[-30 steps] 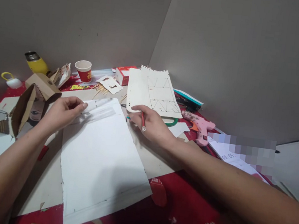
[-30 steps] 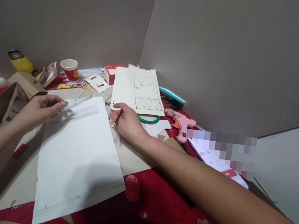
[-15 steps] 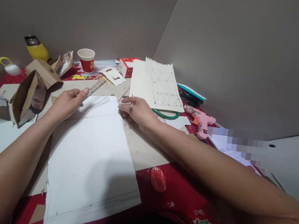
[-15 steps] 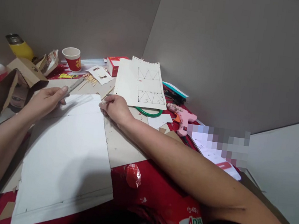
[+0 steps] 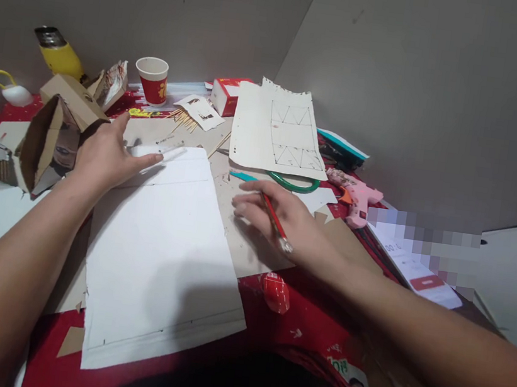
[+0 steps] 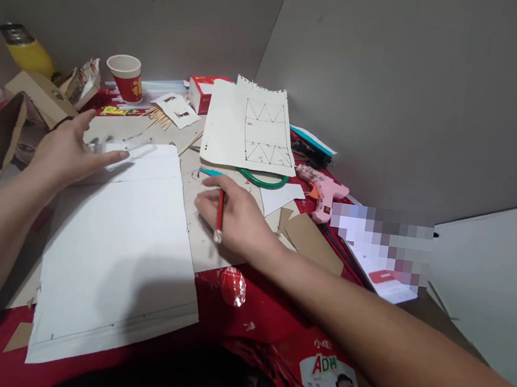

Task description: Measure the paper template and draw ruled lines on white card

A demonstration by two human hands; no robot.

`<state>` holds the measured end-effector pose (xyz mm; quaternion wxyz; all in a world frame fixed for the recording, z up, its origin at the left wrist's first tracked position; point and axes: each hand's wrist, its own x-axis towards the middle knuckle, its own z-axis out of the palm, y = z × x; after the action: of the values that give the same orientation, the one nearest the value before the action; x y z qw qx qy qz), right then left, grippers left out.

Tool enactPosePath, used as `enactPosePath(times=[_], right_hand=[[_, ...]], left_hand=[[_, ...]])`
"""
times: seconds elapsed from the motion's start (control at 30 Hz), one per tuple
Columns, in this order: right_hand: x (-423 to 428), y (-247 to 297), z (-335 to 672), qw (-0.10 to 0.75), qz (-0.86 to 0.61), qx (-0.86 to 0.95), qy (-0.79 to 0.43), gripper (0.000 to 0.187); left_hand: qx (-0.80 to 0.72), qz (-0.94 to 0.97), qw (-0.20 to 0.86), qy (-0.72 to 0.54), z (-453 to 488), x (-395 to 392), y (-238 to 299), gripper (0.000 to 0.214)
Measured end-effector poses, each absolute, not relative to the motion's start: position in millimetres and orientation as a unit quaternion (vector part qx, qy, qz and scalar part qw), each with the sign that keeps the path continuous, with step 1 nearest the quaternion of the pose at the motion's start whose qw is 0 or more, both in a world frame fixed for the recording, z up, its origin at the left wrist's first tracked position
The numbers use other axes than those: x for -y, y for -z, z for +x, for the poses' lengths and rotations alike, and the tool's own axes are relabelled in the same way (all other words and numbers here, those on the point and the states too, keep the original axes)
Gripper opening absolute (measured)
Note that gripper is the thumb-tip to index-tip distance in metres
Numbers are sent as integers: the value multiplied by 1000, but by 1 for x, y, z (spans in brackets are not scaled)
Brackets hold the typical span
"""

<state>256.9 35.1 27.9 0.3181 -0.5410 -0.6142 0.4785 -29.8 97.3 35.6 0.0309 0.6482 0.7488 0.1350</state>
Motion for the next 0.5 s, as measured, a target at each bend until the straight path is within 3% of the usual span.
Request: enactPosePath(times=[0.17,0.37,0.5], right_hand=[[4,-19,273,299,-535,546,-571,41],[20,-6,267,289,-535,477,-635,48],[19,-14,272,295,-531,522,-599,49]], left_hand=[[-774,628,35,-72,-39,-108,-28,113],[-782,621,32,-44,-37,-108,-30,83],[-796,593,14,-118,-33,-101,-41,72]])
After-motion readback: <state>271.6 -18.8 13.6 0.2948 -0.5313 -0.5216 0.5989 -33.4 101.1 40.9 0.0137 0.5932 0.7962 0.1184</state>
